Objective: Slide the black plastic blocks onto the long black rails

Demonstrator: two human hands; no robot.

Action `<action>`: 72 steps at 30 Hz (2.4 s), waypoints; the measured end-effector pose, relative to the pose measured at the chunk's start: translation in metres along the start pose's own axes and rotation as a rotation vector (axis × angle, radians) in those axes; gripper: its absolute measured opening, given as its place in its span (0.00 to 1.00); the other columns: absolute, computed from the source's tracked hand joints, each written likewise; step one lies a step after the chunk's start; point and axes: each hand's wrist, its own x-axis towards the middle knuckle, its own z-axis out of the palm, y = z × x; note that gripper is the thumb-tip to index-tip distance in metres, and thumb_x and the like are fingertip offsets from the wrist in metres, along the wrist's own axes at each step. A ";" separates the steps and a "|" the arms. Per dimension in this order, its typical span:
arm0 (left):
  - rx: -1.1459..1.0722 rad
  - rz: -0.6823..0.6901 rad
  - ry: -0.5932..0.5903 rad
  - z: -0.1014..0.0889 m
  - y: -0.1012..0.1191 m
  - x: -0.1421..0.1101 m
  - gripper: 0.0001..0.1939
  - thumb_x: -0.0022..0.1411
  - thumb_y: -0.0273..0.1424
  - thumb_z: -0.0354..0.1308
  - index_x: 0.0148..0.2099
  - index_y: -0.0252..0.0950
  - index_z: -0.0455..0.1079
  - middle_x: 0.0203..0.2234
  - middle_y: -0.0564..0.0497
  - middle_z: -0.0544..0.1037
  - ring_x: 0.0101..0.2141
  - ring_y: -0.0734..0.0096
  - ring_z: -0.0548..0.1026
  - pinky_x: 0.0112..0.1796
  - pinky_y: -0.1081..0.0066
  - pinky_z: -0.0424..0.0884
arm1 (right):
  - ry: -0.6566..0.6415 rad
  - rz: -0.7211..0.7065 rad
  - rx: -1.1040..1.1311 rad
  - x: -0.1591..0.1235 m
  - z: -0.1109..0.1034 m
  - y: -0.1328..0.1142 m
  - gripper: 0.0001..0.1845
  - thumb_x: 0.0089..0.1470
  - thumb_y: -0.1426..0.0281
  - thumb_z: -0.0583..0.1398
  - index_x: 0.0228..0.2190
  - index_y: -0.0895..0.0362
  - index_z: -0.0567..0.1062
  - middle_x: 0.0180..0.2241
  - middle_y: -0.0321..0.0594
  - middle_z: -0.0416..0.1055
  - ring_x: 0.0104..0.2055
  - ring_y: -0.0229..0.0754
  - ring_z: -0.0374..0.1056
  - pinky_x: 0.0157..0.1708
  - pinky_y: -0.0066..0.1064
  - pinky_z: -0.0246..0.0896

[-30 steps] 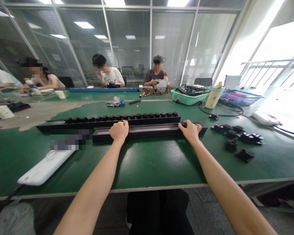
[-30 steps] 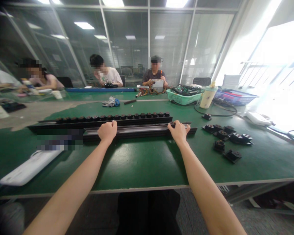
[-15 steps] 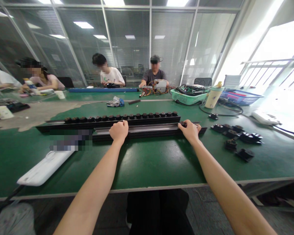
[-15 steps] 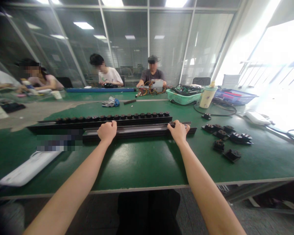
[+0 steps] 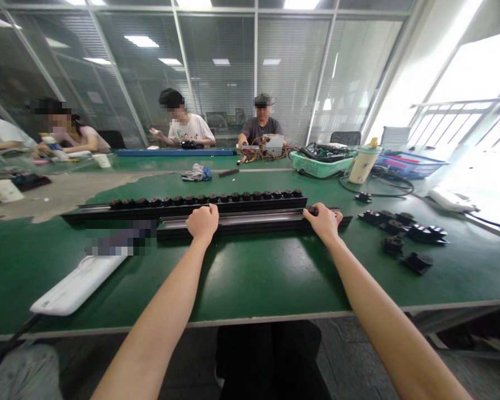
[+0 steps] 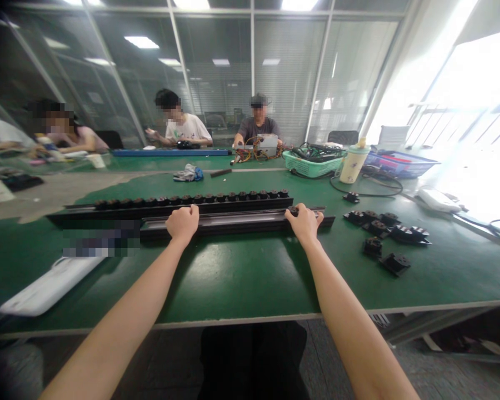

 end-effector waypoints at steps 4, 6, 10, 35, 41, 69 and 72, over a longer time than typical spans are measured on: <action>0.000 0.006 -0.006 0.000 0.000 0.000 0.31 0.74 0.41 0.39 0.46 0.32 0.84 0.40 0.33 0.84 0.44 0.45 0.82 0.44 0.58 0.74 | 0.001 -0.005 0.002 0.000 0.001 0.000 0.22 0.60 0.53 0.54 0.43 0.54 0.76 0.41 0.50 0.81 0.48 0.55 0.72 0.58 0.48 0.43; 0.001 0.006 -0.006 0.000 0.000 0.000 0.32 0.74 0.41 0.39 0.46 0.32 0.84 0.40 0.33 0.84 0.44 0.45 0.82 0.44 0.58 0.74 | 0.003 -0.009 -0.002 0.000 0.001 0.001 0.21 0.60 0.53 0.54 0.43 0.54 0.76 0.41 0.50 0.81 0.48 0.55 0.72 0.58 0.47 0.43; -0.004 0.005 0.001 0.001 -0.001 0.001 0.32 0.73 0.41 0.39 0.46 0.32 0.84 0.39 0.32 0.84 0.44 0.45 0.82 0.44 0.58 0.74 | 0.010 0.010 -0.015 0.002 0.001 0.004 0.21 0.60 0.54 0.54 0.42 0.55 0.76 0.41 0.50 0.81 0.47 0.54 0.73 0.59 0.47 0.43; -0.001 0.004 0.003 0.001 -0.001 0.001 0.31 0.73 0.41 0.40 0.44 0.32 0.84 0.39 0.33 0.85 0.43 0.43 0.82 0.43 0.56 0.75 | 0.013 -0.001 -0.059 0.007 0.002 0.013 0.21 0.62 0.55 0.53 0.44 0.57 0.77 0.41 0.52 0.80 0.47 0.54 0.72 0.60 0.46 0.45; 0.001 -0.002 -0.007 0.001 0.000 0.001 0.31 0.74 0.41 0.39 0.46 0.32 0.84 0.40 0.32 0.84 0.44 0.44 0.82 0.45 0.57 0.74 | 0.021 0.026 -0.091 0.010 0.001 0.019 0.22 0.62 0.56 0.53 0.45 0.58 0.77 0.42 0.53 0.80 0.47 0.55 0.71 0.60 0.45 0.45; -0.001 0.015 0.022 0.003 -0.002 0.002 0.31 0.74 0.41 0.40 0.44 0.32 0.85 0.38 0.33 0.85 0.42 0.44 0.83 0.43 0.57 0.75 | -0.003 0.107 -0.110 0.014 -0.003 0.023 0.23 0.62 0.56 0.53 0.47 0.57 0.77 0.44 0.53 0.80 0.51 0.55 0.70 0.62 0.48 0.40; -0.002 0.009 0.017 0.003 -0.001 0.002 0.31 0.73 0.41 0.40 0.44 0.32 0.84 0.38 0.33 0.85 0.42 0.44 0.83 0.43 0.57 0.75 | 0.009 0.120 -0.116 0.013 -0.003 0.025 0.23 0.62 0.56 0.53 0.47 0.57 0.77 0.45 0.53 0.80 0.51 0.55 0.70 0.62 0.49 0.40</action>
